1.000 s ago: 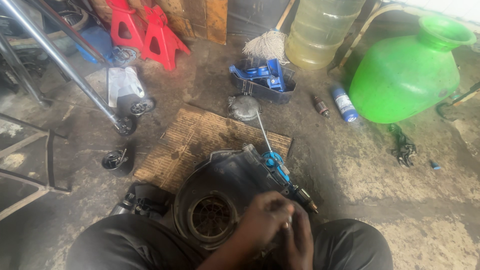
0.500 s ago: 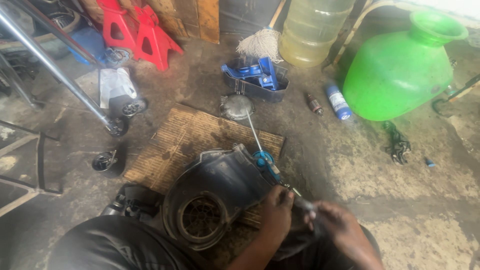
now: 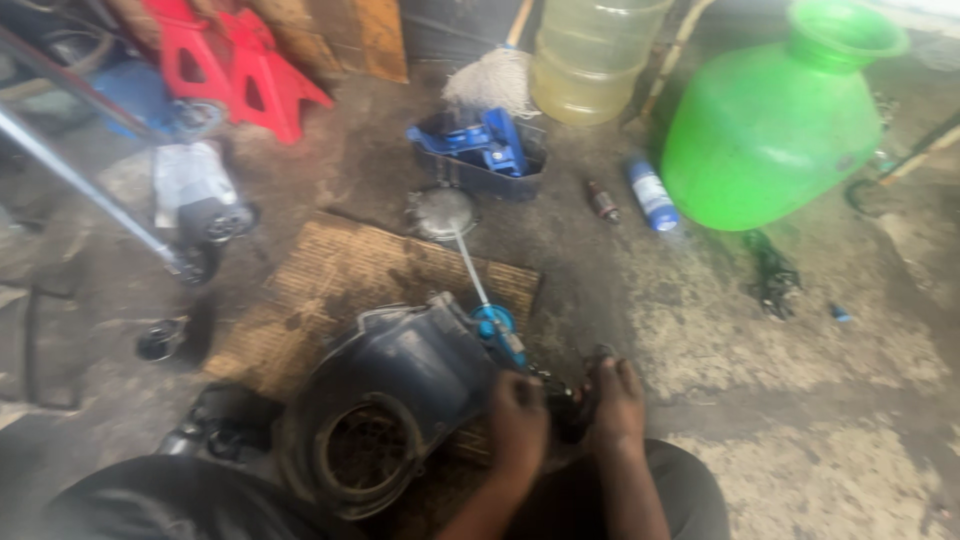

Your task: The person sits on the floor and cleans a dark mechanical housing part. They use a blue spray can to apply liquid and a cloth to wipe the surface, focusing on the exterior and the circular vent area. The person repeatedly sprays and wipes the part, turning it over to clean different sides.

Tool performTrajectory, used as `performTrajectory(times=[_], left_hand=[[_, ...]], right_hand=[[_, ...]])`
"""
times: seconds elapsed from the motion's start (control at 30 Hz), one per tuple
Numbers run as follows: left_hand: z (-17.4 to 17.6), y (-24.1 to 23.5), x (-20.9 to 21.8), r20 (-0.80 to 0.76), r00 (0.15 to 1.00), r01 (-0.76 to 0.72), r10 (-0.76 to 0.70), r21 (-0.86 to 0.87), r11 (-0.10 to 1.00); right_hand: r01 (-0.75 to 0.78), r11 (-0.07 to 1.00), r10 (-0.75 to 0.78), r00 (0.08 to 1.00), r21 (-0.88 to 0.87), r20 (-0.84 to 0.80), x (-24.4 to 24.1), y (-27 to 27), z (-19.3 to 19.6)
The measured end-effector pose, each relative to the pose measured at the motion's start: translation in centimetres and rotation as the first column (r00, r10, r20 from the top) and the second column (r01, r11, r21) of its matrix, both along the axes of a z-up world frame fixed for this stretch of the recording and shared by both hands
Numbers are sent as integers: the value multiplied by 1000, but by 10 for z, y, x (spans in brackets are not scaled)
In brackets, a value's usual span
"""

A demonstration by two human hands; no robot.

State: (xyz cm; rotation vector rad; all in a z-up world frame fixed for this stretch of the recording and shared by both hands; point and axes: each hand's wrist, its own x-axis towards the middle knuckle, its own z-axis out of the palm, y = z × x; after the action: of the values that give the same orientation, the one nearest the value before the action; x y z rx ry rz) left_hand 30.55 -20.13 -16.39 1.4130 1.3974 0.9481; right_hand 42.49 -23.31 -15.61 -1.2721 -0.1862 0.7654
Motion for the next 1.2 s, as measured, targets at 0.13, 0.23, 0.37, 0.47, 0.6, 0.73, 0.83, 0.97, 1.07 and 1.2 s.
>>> performTrajectory(times=[0.13,0.23,0.37,0.47,0.6,0.73,0.83,0.97,1.07,1.2], left_hand=[[-15,29,6,19,991,-131,133,-71,989],[-8,50,22,190,966,-90,173,-379,921],[-19,52,37,261,935,-90,238,-476,875],[-40,29,52,41,981,-174,191,-254,951],[-45,1,66,81,990,-110,117,-90,990],[-29,-5,33,-252,966,-37,58,87,995],[-39,6,-1,-388,911,-1,140,339,941],[-75,32,-14,-383,920,-11,85,192,981],[-101,55,-4,-173,985,5,17,130,992],[-99,55,31,47,998,34,-30,-91,995]], right_hand=[[-7,998,30,937,-66,347,-5,-4,-10],[95,994,-83,973,-47,215,-7,0,5],[136,989,-143,979,62,145,-1,-5,13],[177,982,-181,981,63,68,3,-10,9],[201,976,-204,979,84,22,8,-21,0],[256,953,-251,967,161,-52,18,-23,-1],[234,965,-226,971,121,-80,21,-31,-4],[224,961,-209,972,160,-109,22,-31,-8],[201,965,-182,976,169,-123,22,-26,-9],[201,970,-186,976,140,-113,21,-22,-13]])
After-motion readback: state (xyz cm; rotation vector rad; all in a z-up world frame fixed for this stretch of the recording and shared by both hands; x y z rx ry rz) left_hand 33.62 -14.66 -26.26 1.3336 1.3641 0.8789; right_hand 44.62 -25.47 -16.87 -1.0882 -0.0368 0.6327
